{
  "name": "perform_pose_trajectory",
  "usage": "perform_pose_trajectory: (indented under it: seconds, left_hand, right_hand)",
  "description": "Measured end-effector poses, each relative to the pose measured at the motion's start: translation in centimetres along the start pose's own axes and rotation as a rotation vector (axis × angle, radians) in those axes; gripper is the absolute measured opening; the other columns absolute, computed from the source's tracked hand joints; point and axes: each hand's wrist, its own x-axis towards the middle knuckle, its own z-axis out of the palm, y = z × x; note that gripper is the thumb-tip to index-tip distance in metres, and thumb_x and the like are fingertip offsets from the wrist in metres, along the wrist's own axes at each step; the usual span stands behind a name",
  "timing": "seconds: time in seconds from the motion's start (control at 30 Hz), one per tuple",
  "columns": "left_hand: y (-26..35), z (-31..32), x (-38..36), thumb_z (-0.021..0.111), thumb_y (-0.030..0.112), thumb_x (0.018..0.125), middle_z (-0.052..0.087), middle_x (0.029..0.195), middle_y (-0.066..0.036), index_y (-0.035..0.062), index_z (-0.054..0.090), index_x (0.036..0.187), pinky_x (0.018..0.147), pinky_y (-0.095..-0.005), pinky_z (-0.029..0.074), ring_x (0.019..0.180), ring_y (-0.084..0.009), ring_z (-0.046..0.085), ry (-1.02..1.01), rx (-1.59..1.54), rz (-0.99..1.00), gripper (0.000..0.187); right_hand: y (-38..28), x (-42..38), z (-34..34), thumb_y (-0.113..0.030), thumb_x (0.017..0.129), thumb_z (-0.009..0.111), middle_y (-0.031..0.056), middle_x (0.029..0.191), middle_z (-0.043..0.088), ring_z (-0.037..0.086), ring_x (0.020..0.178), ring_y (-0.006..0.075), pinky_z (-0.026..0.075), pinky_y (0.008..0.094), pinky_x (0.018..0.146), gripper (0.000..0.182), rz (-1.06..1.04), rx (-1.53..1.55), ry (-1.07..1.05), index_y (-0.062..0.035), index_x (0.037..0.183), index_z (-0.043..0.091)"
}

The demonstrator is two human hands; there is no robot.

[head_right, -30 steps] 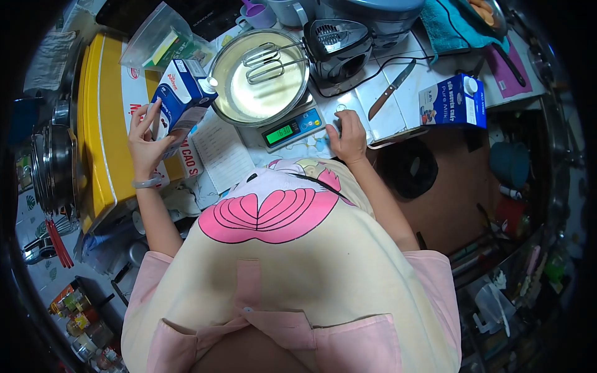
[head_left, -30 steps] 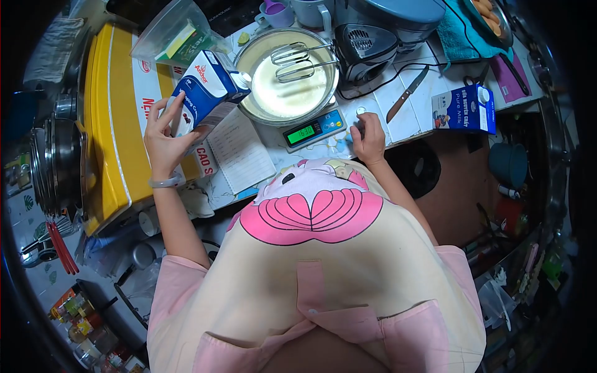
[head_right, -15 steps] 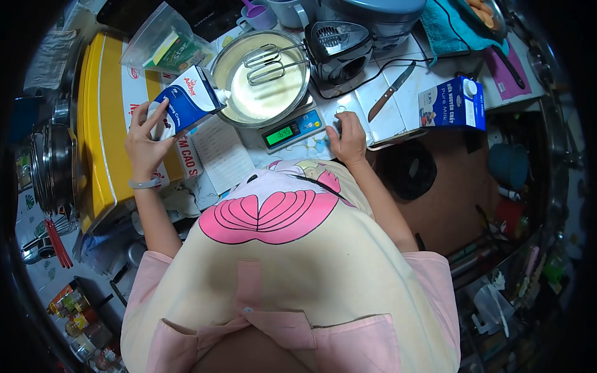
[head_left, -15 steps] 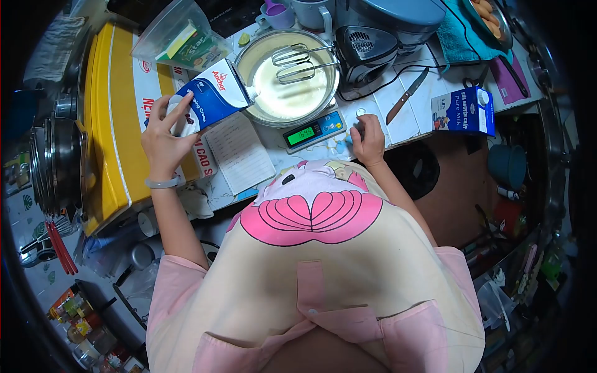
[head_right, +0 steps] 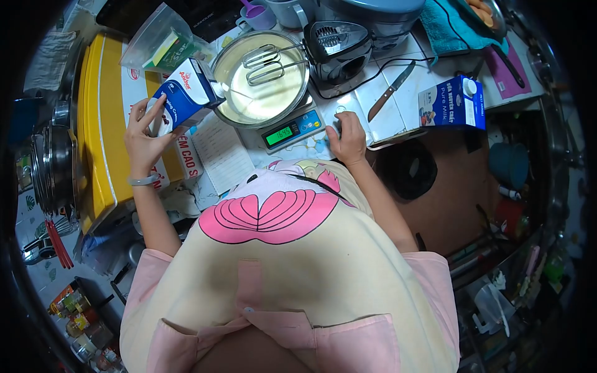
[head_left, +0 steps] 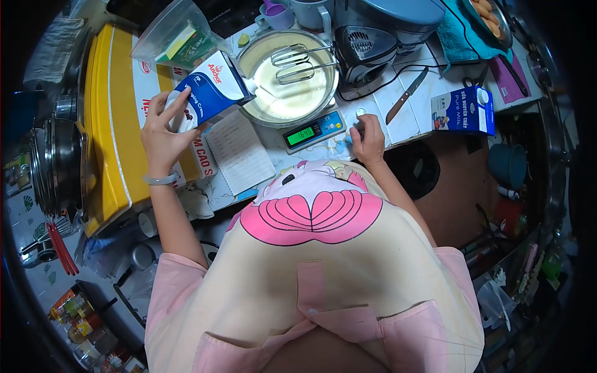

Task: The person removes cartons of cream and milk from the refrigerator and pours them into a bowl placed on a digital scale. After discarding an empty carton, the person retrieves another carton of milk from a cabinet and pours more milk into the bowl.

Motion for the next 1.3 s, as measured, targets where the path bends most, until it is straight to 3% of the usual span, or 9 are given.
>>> perform_pose_trajectory:
  seconds: [0.1,0.23,0.33,0.53,0.8,0.9,1.0,1.17,1.3]
  left_hand:
    - [-0.3,0.8,-0.2,0.087,0.016,0.052,0.058,0.119,-0.003,0.0302,0.067,0.123,0.069,-0.0265,0.053,0.094,-0.016,0.063,-0.026,-0.263,-0.179,0.075]
    - [-1.1,1.9,-0.5,0.089,0.014,0.052,0.056,0.114,0.0,0.0266,0.066,0.125,0.061,-0.0201,0.046,0.084,-0.0083,0.056,-0.044,-0.45,-0.208,0.077]
    - [-2.0,2.7,-0.9,0.089,0.012,0.052,0.055,0.113,0.001,0.0251,0.066,0.125,0.058,-0.0189,0.043,0.079,-0.006,0.052,-0.03,-0.535,-0.191,0.078]
    - [-2.6,2.7,-1.5,0.089,0.012,0.052,0.053,0.114,0.003,0.0235,0.065,0.126,0.057,-0.0176,0.041,0.075,-0.0045,0.048,-0.025,-0.613,-0.182,0.079]
    - [0.0,0.6,-0.7,0.088,0.016,0.052,0.057,0.117,-0.001,0.0298,0.066,0.124,0.064,-0.0238,0.05,0.089,-0.0122,0.061,-0.097,-0.311,-0.238,0.076]
    - [-0.2,0.8,-0.6,0.087,0.018,0.053,0.059,0.12,-0.003,0.0322,0.067,0.122,0.074,-0.0306,0.055,0.101,-0.0203,0.064,-0.073,-0.129,-0.098,0.072]
    - [0.5,0.6,-0.3,0.086,0.019,0.054,0.059,0.121,-0.003,0.0324,0.067,0.121,0.077,-0.0322,0.056,0.102,-0.0223,0.065,-0.088,-0.083,-0.085,0.071]
    - [0.7,0.5,0.1,0.085,0.019,0.053,0.059,0.122,-0.004,0.0338,0.067,0.121,0.078,-0.0319,0.056,0.102,-0.0229,0.065,-0.096,0.053,-0.002,0.071]
    - [0.8,0.2,0.5,0.085,0.019,0.054,0.059,0.123,-0.004,0.0345,0.067,0.121,0.078,-0.0316,0.056,0.102,-0.0227,0.065,-0.114,0.078,0.013,0.071]
  right_hand:
    - [0.2,0.0,0.0,-0.022,0.088,0.062,0.0143,0.095,0.056,0.056,0.066,0.0254,0.047,0.0341,0.059,0.028,-0.043,-0.021,0.015,-0.0004,0.105,0.055]
    - [0.1,0.0,0.1,-0.023,0.088,0.062,0.0144,0.095,0.056,0.056,0.066,0.0257,0.047,0.0341,0.06,0.029,-0.036,-0.014,0.014,-0.0004,0.105,0.055]
    - [0.1,-0.1,0.1,-0.025,0.085,0.065,0.0173,0.096,0.057,0.057,0.075,0.0327,0.047,0.0386,0.065,0.032,0.01,-0.001,-0.005,-0.0007,0.104,0.054]
    - [0.1,-0.1,0.1,-0.026,0.086,0.065,0.0178,0.097,0.057,0.057,0.076,0.0336,0.047,0.039,0.066,0.033,0.021,0.001,-0.021,-0.0005,0.104,0.054]
    - [0.3,0.0,0.2,-0.023,0.089,0.062,0.0145,0.095,0.055,0.055,0.067,0.0255,0.047,0.0341,0.06,0.029,-0.064,-0.026,0.019,-0.0001,0.106,0.054]
    - [0.2,0.0,0.2,-0.023,0.089,0.062,0.0145,0.095,0.055,0.055,0.067,0.0255,0.047,0.0341,0.06,0.03,-0.061,-0.03,0.017,0.0001,0.106,0.054]
    - [0.0,-0.1,0.1,-0.028,0.087,0.064,0.0181,0.097,0.057,0.056,0.077,0.0342,0.047,0.0393,0.066,0.033,0.019,0.002,-0.015,-0.0002,0.104,0.054]
    - [0.2,-0.1,0.2,-0.027,0.087,0.064,0.0179,0.097,0.057,0.056,0.076,0.0336,0.047,0.0393,0.066,0.033,0.012,0.002,-0.011,-0.0004,0.104,0.054]
    - [0.3,0.0,0.2,-0.024,0.089,0.062,0.0146,0.095,0.055,0.055,0.067,0.0255,0.047,0.0339,0.06,0.03,-0.047,-0.028,0.015,0.0001,0.106,0.054]
